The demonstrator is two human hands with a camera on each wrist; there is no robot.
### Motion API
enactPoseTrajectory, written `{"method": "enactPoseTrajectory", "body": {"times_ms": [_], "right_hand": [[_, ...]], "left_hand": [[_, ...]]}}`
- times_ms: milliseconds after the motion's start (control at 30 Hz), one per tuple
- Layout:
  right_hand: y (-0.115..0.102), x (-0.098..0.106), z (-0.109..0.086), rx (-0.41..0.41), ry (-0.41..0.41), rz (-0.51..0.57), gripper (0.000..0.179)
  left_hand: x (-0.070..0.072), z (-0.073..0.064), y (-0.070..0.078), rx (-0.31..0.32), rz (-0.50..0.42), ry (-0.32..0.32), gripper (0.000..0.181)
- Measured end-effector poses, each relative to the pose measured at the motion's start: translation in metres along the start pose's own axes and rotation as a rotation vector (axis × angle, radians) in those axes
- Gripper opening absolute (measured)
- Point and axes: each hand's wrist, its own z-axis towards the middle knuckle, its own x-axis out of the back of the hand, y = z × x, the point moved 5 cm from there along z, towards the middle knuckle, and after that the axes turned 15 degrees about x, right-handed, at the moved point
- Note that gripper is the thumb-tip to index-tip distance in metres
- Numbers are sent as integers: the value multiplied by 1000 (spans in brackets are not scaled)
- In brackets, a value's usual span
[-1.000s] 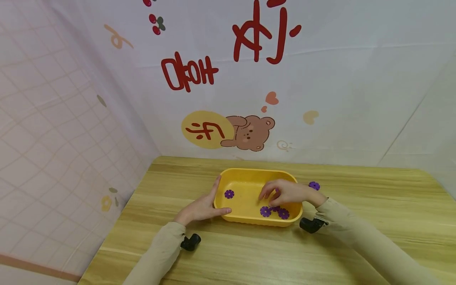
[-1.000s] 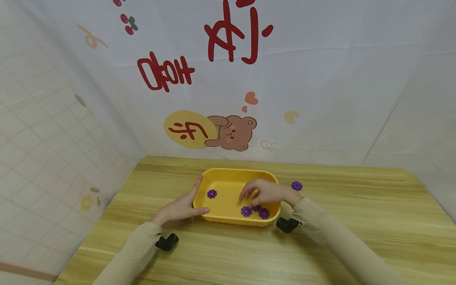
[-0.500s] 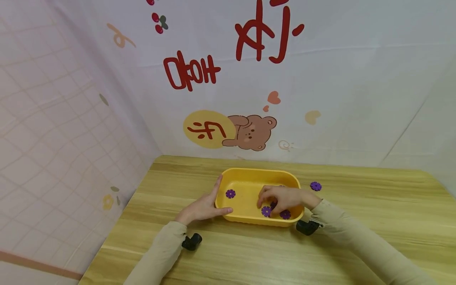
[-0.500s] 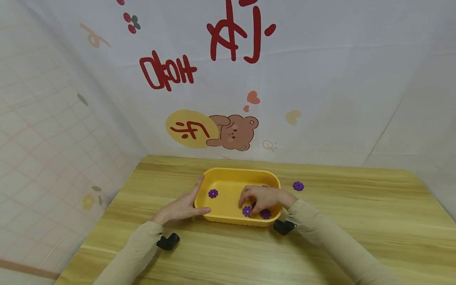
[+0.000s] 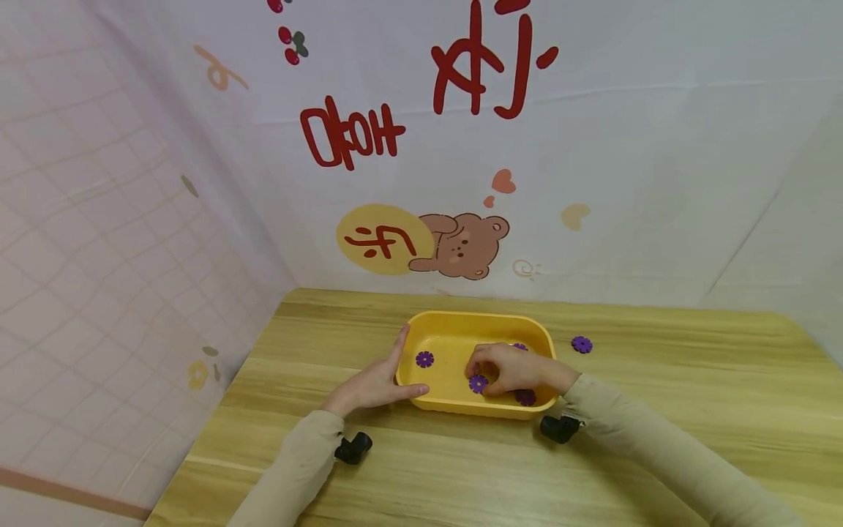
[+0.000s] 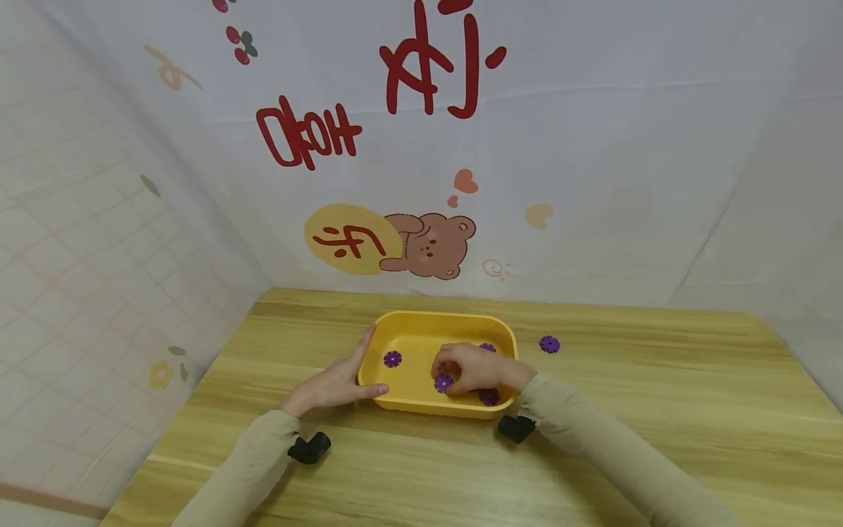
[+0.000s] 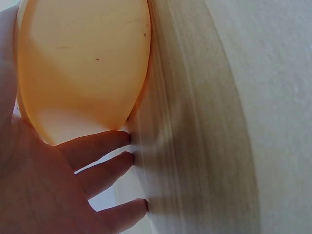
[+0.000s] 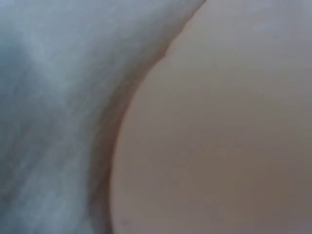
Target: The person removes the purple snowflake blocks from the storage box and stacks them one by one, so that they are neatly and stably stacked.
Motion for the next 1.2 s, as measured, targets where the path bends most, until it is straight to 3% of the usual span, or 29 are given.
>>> {"method": "enactPoseTrajectory", "body": {"times_ms": [267, 567, 900, 1200], "right_hand": [[1, -2, 1, 9, 6, -53, 28], [-2, -5, 1, 58, -40, -89, 33], [-6, -5, 7, 32, -52, -121, 30], [-12, 1, 5, 128, 70, -22, 25]], "left_hand": [[-3, 2, -1, 6, 0, -1, 113], [-4, 3, 0, 9, 5, -2, 112], [-1, 1, 1, 12, -14, 0, 112], [-2, 0, 1, 3, -20, 1, 112]]}}
